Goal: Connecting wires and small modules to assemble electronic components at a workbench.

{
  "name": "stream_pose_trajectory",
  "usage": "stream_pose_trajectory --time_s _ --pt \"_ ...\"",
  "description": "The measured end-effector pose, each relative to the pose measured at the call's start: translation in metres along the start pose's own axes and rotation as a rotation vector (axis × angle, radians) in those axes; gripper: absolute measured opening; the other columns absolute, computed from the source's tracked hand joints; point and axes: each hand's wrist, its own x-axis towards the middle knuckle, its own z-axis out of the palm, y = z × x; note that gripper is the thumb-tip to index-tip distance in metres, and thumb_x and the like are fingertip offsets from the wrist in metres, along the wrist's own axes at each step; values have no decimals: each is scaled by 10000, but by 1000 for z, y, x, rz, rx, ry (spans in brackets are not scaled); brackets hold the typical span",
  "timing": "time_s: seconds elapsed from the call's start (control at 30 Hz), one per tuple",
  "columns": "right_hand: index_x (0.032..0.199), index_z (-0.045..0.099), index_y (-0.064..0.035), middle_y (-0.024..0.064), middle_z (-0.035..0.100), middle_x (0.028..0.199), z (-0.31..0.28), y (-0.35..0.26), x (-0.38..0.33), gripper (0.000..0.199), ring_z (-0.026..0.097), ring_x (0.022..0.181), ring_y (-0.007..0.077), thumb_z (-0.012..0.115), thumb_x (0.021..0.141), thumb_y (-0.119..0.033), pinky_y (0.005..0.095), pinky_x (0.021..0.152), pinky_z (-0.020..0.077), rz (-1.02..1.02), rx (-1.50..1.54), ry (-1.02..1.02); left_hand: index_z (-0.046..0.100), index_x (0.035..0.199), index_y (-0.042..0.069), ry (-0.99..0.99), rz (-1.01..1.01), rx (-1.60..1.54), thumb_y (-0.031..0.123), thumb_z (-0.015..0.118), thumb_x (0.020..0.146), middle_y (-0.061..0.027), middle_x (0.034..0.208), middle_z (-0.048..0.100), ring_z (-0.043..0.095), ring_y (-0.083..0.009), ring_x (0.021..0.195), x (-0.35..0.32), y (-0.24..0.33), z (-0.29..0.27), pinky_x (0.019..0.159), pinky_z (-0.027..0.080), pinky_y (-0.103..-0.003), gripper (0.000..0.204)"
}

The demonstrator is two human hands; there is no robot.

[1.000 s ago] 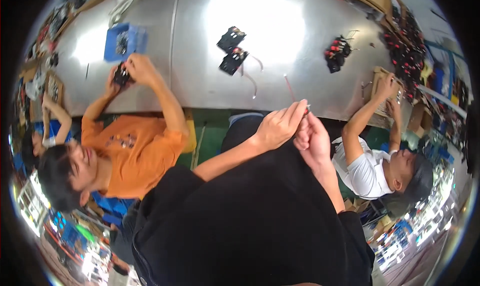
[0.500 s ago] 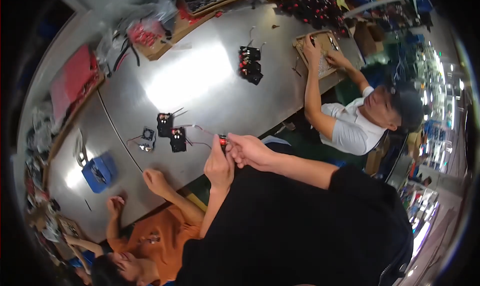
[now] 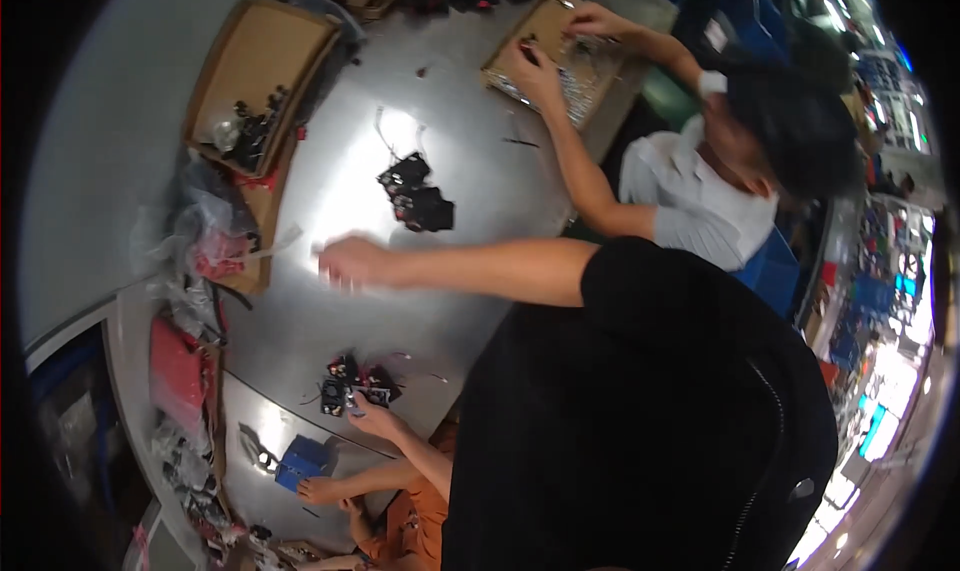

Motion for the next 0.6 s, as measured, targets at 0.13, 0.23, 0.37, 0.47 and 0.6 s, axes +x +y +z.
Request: stream_pose_trajectory --time_s 0.13,0.23,0.37,0.47,0.6 --pt "973 617 -23 138 671 902 -177 -26 112 167 653 781 250 612 879 -161 373 706 516 -294 -289 891 501 1202 -130 -5 88 456 374 610 905 -296 1092 603 613 -392 978 17 -23 -1 830 500 -432 596" --pt "1034 558 -18 222 550 1103 -288 -54 154 389 548 1042 362 703 759 -253 455 892 453 -169 -689 1302 524 1148 -116 432 296 998 414 566 921 -288 957 611 600 -416 869 13 -49 -32 769 485 -462 578" --pt "1307 353 -62 245 390 1344 -405 -58 144 797 503 1167 410 739 713 -428 458 970 433 394 -1417 1190 524 1085 -104 412 445 760 335 574 925 -211 832 589 587 -345 779 -22 -49 -66 714 483 -445 470" --pt "1311 383 -14 241 482 1334 -473 -49 136 573 529 1199 413 620 852 -261 469 985 439 543 -1137 1022 518 1076 -99 144 276 504 216 574 912 -153 819 574 580 -253 757 -68 -31 -68 687 491 -373 359" --pt "1206 545 -33 183 637 1176 -456 -68 147 457 621 1095 345 644 826 -268 431 931 502 487 -1087 1050 550 996 -63 68 -142 96 141 584 888 -78 809 565 535 -152 670 -126 -13 -58 640 465 -270 233"
